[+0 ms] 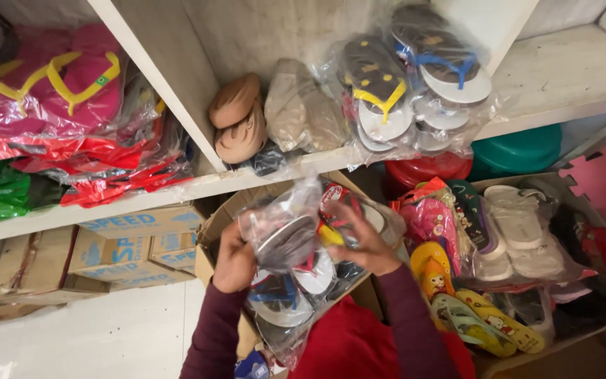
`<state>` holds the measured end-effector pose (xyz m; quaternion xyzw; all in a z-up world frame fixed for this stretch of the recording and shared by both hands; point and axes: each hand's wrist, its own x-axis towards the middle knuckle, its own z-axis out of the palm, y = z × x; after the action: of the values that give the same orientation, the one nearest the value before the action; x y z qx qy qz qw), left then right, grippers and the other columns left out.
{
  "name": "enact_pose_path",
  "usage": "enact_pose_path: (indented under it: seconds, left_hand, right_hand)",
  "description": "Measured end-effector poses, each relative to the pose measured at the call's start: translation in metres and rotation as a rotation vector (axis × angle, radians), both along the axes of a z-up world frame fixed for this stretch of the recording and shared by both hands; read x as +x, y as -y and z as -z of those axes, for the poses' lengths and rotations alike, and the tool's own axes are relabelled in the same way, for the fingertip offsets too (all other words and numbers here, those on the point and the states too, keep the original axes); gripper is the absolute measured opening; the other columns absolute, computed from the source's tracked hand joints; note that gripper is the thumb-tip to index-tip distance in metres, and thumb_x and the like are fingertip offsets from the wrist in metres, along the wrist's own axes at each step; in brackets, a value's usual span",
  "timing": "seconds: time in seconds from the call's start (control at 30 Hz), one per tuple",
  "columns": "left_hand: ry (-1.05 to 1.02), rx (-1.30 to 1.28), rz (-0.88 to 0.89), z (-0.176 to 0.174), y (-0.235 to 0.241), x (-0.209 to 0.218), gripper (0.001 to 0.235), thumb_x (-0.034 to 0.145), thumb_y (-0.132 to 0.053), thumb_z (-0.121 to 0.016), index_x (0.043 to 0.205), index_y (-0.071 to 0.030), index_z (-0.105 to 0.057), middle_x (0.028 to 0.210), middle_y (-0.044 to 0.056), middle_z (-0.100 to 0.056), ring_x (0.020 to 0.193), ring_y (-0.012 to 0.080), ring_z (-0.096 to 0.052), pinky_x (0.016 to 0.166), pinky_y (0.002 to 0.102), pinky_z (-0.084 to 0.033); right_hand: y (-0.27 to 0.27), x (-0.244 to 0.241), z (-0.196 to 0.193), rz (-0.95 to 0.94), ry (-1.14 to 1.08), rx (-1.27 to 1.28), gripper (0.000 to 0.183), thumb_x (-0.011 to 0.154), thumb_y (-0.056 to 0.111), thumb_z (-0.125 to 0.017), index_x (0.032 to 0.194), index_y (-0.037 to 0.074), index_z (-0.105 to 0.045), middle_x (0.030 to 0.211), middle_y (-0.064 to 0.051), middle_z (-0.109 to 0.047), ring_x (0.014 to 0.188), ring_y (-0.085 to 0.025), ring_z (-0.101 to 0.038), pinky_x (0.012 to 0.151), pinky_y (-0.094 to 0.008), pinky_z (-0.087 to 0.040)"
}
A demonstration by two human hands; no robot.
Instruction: Sorting and organizing packaged sandals from a box onto shelves in a storage area.
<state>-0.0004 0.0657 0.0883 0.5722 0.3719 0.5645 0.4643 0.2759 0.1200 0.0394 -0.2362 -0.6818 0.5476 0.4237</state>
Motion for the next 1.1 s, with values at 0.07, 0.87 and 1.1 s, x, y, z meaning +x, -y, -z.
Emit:
enact_pose_path:
  seconds: [0.07,0.87,1.1]
  left_hand:
    - [0.117,-0.009,0.1,0.001,-0.011,0.013,0.034,0.095,0.006,-0.049,0.121,0.001,-0.069,0.12,0.009,-0.073,0.11,0.0184,-0.069,0.097,0.032,-0.055]
    - [-0.094,0.034,-0.175,0.069,-0.015,0.117,0.067,0.11,-0.035,-0.039,0.162,0.003,-0.02,0.167,0.018,-0.031,0.155,0.0265,-0.029,0.123,0.034,-0.022]
    - [-0.087,0.047,-0.205,0.071,-0.012,0.121,0.066,0.11,-0.034,-0.039,0.162,0.002,-0.02,0.169,0.018,-0.028,0.156,0.0264,-0.025,0.124,0.035,-0.02]
  right_hand:
    - [0.003,-0.007,0.006,-0.019,0.006,0.001,0.085,0.085,0.025,-0.083,0.154,0.003,-0.039,0.147,-0.01,-0.053,0.139,-0.022,-0.047,0.113,-0.037,-0.037]
    - [-0.011,-0.006,0.031,0.413,-0.247,-0.37,0.063,0.101,0.044,-0.056,0.148,0.002,-0.052,0.148,-0.007,-0.058,0.134,-0.015,-0.051,0.113,-0.029,-0.038]
    - [-0.013,-0.004,0.035,0.398,-0.246,-0.387,0.064,0.102,0.047,-0.054,0.145,-0.001,-0.056,0.141,-0.007,-0.061,0.127,-0.014,-0.053,0.109,-0.03,-0.041]
